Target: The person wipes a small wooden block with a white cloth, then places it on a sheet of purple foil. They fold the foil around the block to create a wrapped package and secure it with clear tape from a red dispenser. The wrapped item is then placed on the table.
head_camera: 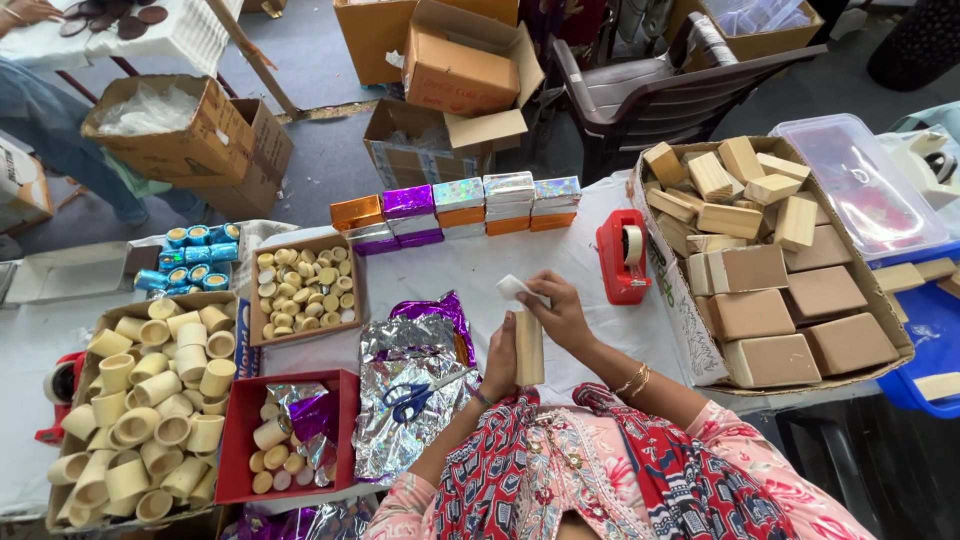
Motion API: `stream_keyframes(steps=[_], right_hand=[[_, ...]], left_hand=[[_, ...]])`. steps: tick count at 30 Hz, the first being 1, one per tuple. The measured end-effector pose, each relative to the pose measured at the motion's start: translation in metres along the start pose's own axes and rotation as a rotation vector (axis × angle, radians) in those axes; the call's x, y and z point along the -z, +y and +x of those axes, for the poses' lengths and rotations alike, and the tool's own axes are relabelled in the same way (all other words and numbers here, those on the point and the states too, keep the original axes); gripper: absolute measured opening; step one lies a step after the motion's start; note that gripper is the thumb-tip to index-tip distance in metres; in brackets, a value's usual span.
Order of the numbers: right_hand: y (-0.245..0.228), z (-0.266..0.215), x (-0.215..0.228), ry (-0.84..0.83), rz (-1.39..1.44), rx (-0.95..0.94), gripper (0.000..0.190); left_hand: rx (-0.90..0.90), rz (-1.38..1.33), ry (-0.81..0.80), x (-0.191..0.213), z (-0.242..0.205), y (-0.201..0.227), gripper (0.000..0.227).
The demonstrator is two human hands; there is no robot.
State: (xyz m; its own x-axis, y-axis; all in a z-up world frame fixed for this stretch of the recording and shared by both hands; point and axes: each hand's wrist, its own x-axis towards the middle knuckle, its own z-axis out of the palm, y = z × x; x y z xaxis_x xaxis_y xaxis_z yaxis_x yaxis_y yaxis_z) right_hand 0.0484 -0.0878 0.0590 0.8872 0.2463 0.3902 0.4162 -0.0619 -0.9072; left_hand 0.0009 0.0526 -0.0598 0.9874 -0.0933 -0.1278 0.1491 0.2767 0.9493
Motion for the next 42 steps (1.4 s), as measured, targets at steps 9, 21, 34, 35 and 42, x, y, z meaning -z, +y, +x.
stream_keyframes(steps=[9, 21, 34, 35, 42], right_hand=[[0.001, -0.04, -0.025, -0.009, 0.294, -0.275, 0.038], [0.003, -0.022, -0.021, 0.097, -0.189, 0.025, 0.037], [0.027, -0.033, -0.01, 0.078, -0.37, 0.301, 0.037], [0.025, -0.045, -0.013, 0.023, -0.362, 0.363, 0.038], [0.03, -0.025, -0.013, 0.07, -0.335, 0.252, 0.036]], left_hand=[[0.082, -0.592, 0.107, -0.017, -0.012, 0.091, 0.068], [0.095, -0.397, -0.035, -0.017, 0.003, 0.065, 0.056], [0.148, -0.359, -0.013, -0.024, 0.007, 0.061, 0.08], [0.078, -0.508, 0.004, -0.017, 0.014, 0.054, 0.079], [0.076, -0.605, 0.12, -0.031, 0.003, 0.075, 0.077]])
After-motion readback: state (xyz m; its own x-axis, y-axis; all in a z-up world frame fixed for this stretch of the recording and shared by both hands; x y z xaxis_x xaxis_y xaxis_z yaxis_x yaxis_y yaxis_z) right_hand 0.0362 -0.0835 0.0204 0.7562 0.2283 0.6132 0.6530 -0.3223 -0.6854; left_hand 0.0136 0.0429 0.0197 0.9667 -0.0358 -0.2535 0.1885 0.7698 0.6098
